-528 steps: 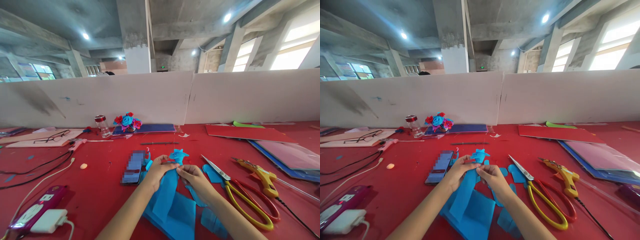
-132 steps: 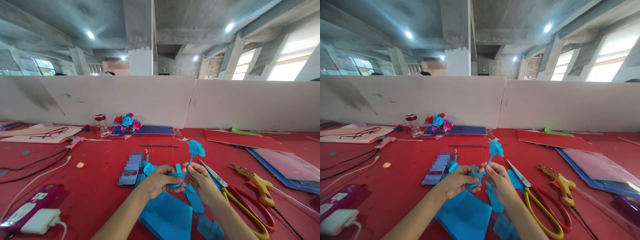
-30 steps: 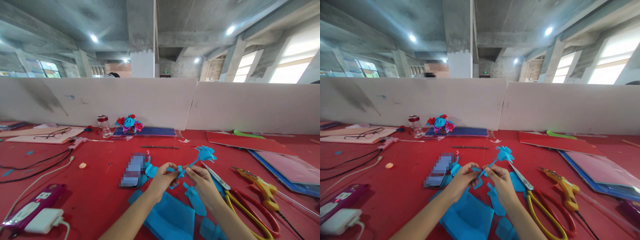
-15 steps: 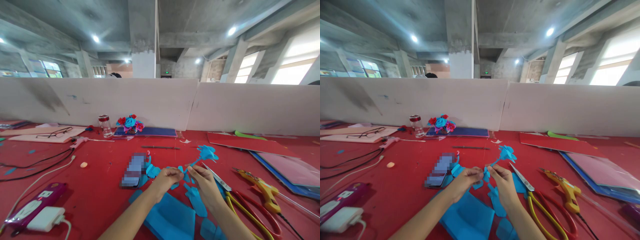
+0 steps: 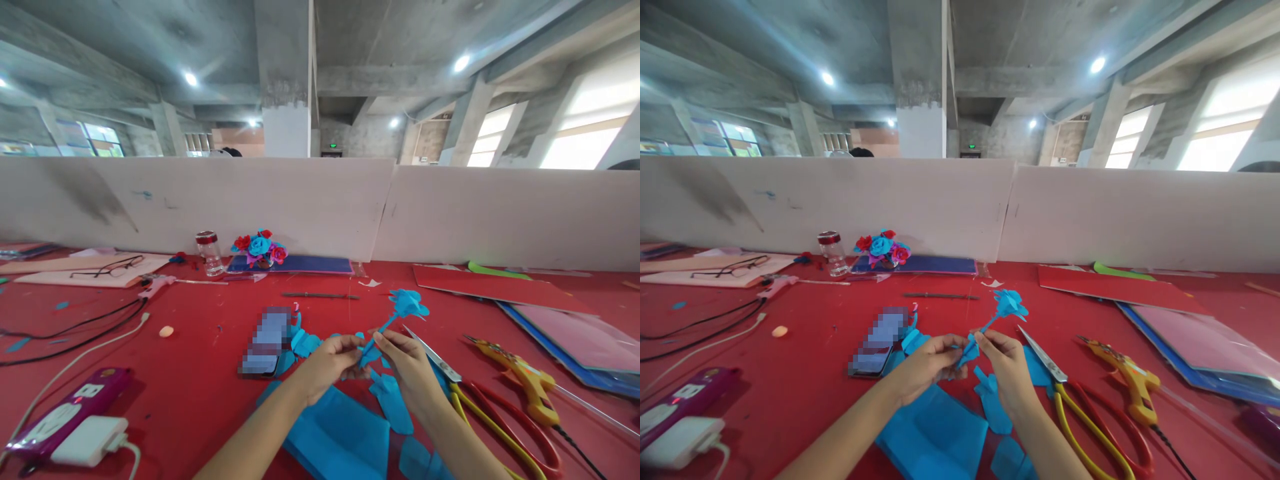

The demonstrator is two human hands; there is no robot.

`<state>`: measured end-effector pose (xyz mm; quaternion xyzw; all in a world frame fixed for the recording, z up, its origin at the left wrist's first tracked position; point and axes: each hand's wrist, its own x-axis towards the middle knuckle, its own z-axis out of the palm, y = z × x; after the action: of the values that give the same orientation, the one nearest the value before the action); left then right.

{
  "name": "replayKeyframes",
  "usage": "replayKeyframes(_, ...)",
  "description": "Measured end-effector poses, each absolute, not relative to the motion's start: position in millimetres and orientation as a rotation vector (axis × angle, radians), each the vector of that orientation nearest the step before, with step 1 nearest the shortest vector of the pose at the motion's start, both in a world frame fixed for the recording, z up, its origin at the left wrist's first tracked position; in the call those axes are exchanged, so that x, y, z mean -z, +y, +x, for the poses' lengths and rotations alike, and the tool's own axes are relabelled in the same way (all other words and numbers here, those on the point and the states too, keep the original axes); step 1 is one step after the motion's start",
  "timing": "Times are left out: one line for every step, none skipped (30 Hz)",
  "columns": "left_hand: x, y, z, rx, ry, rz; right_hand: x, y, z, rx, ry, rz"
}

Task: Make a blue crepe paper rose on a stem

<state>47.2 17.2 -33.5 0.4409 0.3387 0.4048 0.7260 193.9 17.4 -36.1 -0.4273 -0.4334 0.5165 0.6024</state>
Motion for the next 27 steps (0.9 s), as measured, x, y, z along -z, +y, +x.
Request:
replayKeyframes(32.9, 16.3, 46.9, -0.891, 0.729, 1.001, 36.7, 18.3, 194.9, -1.186, -0.990, -0.993)
replayKeyframes(32.3, 15.4, 46.7, -0.887, 0.705, 1.068, 37.4, 19.2, 195.9, -1.177, -0.974, -0.995)
replayKeyframes(31.9, 14.4, 46.8, -0.882, 0.677, 1.155, 37.9, 19.8, 196.9, -1.172, -0.957, -0.995)
replayKeyframes(31.4, 13.5, 47.1, -0.883, 0.645, 1.240, 38.3, 20.3, 197.7, -1.173, -0.941, -0.994)
replayKeyframes(30.9, 12.6, 47.7, -0.896, 0.615, 1.311, 38.3, 20.4, 198.1, -1.179, -0.930, -0.990)
replayKeyframes(30.3, 11.8, 48.4, -0.910, 0.591, 1.364, 38.0, 20.3, 198.2, -1.192, -0.926, -0.986)
replayKeyframes(29.6, 11.2, 49.1, -0.926, 0.579, 1.398, 37.4, 20.0, 198.0, -1.205, -0.925, -0.982)
replayKeyframes(28.9, 10.8, 49.7, -0.941, 0.576, 1.422, 36.5, 19.5, 197.6, -1.215, -0.926, -0.979)
replayKeyframes(28.3, 10.7, 50.1, -0.952, 0.586, 1.442, 35.6, 18.9, 197.1, -1.222, -0.929, -0.976)
replayKeyframes(27.7, 10.8, 50.3, -0.958, 0.606, 1.459, 34.8, 18.4, 196.7, -1.223, -0.931, -0.973)
replayKeyframes(27.4, 11.0, 50.2, -0.958, 0.630, 1.472, 34.2, 18.0, 196.4, -1.223, -0.930, -0.972)
replayKeyframes(27.3, 11.5, 49.8, -0.956, 0.654, 1.482, 34.1, 17.9, 196.4, -1.220, -0.926, -0.973)
replayKeyframes(27.5, 11.9, 49.2, -0.957, 0.678, 1.501, 34.4, 17.9, 196.5, -1.216, -0.922, -0.974)
replayKeyframes(27.9, 12.4, 48.5, -0.962, 0.707, 1.532, 35.1, 18.2, 196.9, -1.210, -0.921, -0.975)
replayKeyframes(28.5, 12.8, 47.6, -0.969, 0.743, 1.574, 36.1, 18.6, 197.3, -1.201, -0.921, -0.978)
replayKeyframes(29.2, 13.1, 46.6, -0.984, 0.791, 1.623, 37.2, 19.2, 197.8, -1.189, -0.923, -0.980)
replayKeyframes(30.1, 13.2, 45.5, -1.003, 0.848, 1.677, 38.3, 19.8, 198.2, -1.179, -0.928, -0.982)
replayKeyframes(30.9, 13.2, 44.4, -1.029, 0.908, 1.728, 39.2, 20.3, 198.5, -1.171, -0.932, -0.985)
replayKeyframes(31.7, 13.0, 43.4, -1.057, 0.959, 1.772, 39.8, 20.8, 198.6, -1.166, -0.930, -0.989)
replayKeyframes(32.4, 12.7, 42.5, -1.087, 0.994, 1.806, 40.2, 21.1, 198.7, -1.168, -0.927, -0.993)
replayKeyframes(33.0, 12.2, 41.8, -1.118, 1.012, 1.832, 40.2, 21.2, 198.6, -1.171, -0.925, -0.995)
replayKeyframes(33.4, 11.5, 41.2, -1.148, 1.018, 1.851, 39.9, 21.2, 198.4, -1.174, -0.924, -0.998)
replayKeyframes(33.7, 10.9, 41.0, -1.170, 1.018, 1.865, 39.4, 20.9, 198.1, -1.176, -0.920, -1.003)
replayKeyframes(33.8, 10.2, 41.1, -1.185, 1.019, 1.874, 38.6, 20.4, 197.7, -1.180, -0.913, -1.011)
replayKeyframes(33.8, 9.6, 41.5, -1.195, 1.023, 1.878, 37.7, 19.7, 197.1, -1.186, -0.901, -1.020)
replayKeyframes(33.8, 9.2, 42.2, -1.210, 1.031, 1.872, 36.8, 18.9, 196.3, -1.196, -0.885, -1.025)
replayKeyframes(33.8, 8.9, 43.2, -1.227, 1.040, 1.853, 35.9, 18.1, 195.4, -1.208, -0.862, -1.022)
